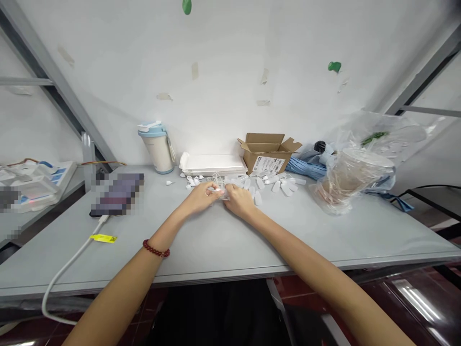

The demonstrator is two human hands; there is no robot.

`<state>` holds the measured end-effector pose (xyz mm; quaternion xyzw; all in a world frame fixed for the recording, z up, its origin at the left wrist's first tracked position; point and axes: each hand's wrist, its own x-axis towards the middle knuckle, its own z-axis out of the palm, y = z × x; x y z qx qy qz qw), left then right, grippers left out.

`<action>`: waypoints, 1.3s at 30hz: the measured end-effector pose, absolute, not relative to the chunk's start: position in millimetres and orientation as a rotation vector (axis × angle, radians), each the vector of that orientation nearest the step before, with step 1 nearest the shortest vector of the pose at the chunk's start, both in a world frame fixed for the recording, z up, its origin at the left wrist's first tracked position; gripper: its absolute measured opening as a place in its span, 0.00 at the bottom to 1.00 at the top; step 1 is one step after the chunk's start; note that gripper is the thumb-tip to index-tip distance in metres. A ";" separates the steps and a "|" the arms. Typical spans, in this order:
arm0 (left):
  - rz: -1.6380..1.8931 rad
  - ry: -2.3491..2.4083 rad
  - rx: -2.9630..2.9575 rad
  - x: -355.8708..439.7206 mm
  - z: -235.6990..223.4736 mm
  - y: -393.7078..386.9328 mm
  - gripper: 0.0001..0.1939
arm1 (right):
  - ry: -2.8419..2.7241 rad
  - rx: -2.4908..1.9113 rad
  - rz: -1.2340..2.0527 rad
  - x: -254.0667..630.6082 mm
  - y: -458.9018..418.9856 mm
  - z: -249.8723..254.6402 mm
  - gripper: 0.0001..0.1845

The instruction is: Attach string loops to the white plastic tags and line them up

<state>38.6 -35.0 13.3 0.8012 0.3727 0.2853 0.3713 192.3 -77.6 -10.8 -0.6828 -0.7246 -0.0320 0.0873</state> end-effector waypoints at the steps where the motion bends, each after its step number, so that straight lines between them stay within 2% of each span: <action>1: 0.732 0.929 2.044 39.3 13.5 -36.2 0.16 | -2.157 -2.030 -0.092 192.8 -77.5 -10.7 0.16; 6: 0.529 0.989 1.512 42.3 15.3 -39.3 0.23 | -2.154 -2.030 -0.093 194.0 -78.1 -8.4 0.15; 12: 0.521 0.831 1.061 29.9 30.8 -30.8 0.13 | -2.077 -2.058 0.000 195.8 -78.1 -5.3 0.16; 14: 0.604 0.867 1.181 28.8 33.3 -31.7 0.13 | -2.046 -2.059 0.020 196.9 -78.4 -4.5 0.16; 17: 0.776 1.029 1.669 34.4 29.1 -37.9 0.19 | -2.019 -2.066 0.032 197.5 -79.2 -4.0 0.16; 20: 0.913 0.972 2.095 42.5 19.5 -44.0 0.14 | -2.019 -2.045 0.035 196.7 -79.7 -4.9 0.16; 24: 0.781 0.837 2.341 45.7 7.9 -44.7 0.12 | -2.020 -2.021 0.040 195.4 -79.6 -6.9 0.15; 28: 0.679 0.882 2.494 44.7 5.2 -43.8 0.12 | -2.020 -2.030 0.052 193.5 -80.7 -7.1 0.16; 39: 0.745 0.867 2.437 40.7 13.7 -42.7 0.11 | -2.018 -1.980 0.016 188.2 -80.4 -10.0 0.16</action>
